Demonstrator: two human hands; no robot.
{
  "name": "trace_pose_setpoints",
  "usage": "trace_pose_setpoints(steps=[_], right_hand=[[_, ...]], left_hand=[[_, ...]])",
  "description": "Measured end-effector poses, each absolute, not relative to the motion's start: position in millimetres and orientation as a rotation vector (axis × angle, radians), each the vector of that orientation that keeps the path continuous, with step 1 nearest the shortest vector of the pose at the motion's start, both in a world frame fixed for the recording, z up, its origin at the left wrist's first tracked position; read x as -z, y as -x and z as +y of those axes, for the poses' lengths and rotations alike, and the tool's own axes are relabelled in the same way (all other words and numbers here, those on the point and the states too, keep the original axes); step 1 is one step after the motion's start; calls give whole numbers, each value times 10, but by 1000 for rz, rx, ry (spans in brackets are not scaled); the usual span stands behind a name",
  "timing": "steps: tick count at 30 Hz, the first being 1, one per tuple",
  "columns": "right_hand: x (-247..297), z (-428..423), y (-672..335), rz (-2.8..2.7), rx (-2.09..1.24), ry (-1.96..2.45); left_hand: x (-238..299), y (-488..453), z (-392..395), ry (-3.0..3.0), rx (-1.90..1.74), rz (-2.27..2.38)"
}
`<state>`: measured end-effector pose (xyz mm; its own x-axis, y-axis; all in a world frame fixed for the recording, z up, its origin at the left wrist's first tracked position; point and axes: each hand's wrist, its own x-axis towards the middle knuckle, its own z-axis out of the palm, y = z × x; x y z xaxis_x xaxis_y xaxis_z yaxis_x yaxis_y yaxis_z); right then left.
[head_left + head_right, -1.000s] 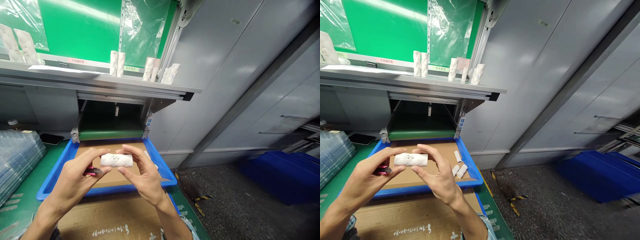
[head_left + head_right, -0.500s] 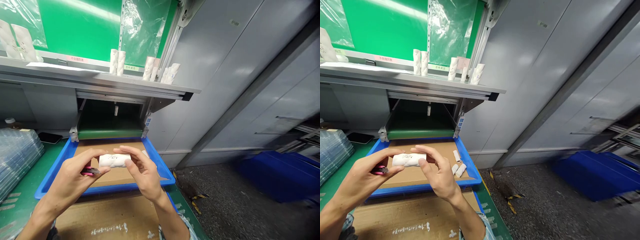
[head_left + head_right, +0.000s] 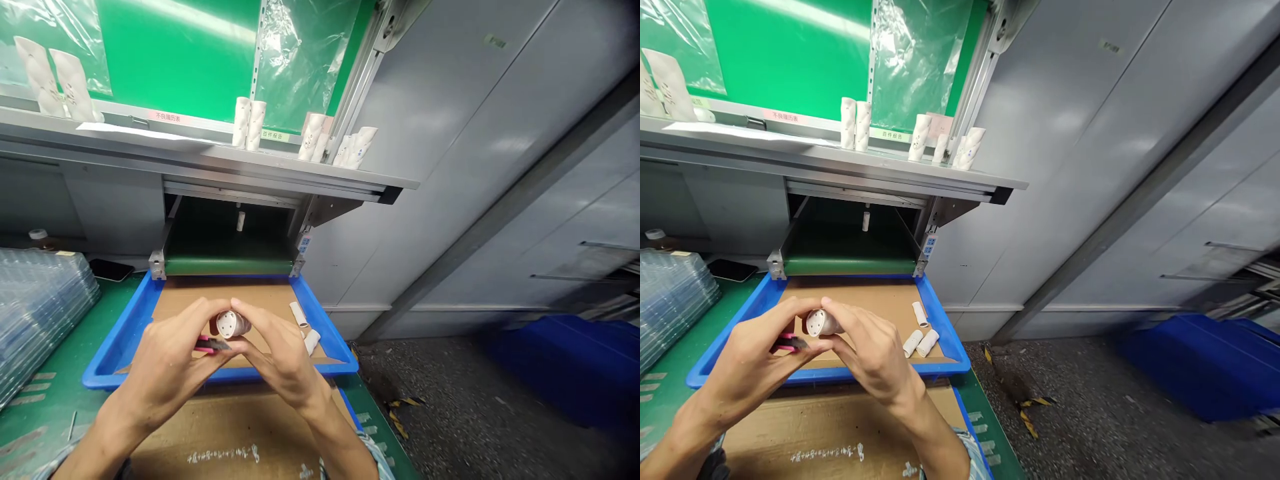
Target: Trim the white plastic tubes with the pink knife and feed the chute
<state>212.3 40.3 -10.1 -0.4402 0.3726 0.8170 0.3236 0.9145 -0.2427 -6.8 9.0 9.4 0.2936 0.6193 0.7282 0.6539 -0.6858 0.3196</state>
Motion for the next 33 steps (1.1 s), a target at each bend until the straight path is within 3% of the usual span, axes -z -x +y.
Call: trace_pose_setpoints(steps=[6, 33], right_hand=[[80, 386, -2133, -1970, -303, 529], [60, 354, -2142, -1991, -240, 498]], left_hand=[[-190, 145, 31, 2459, 1323, -1205], [-132, 48, -48, 2187, 904, -1216]])
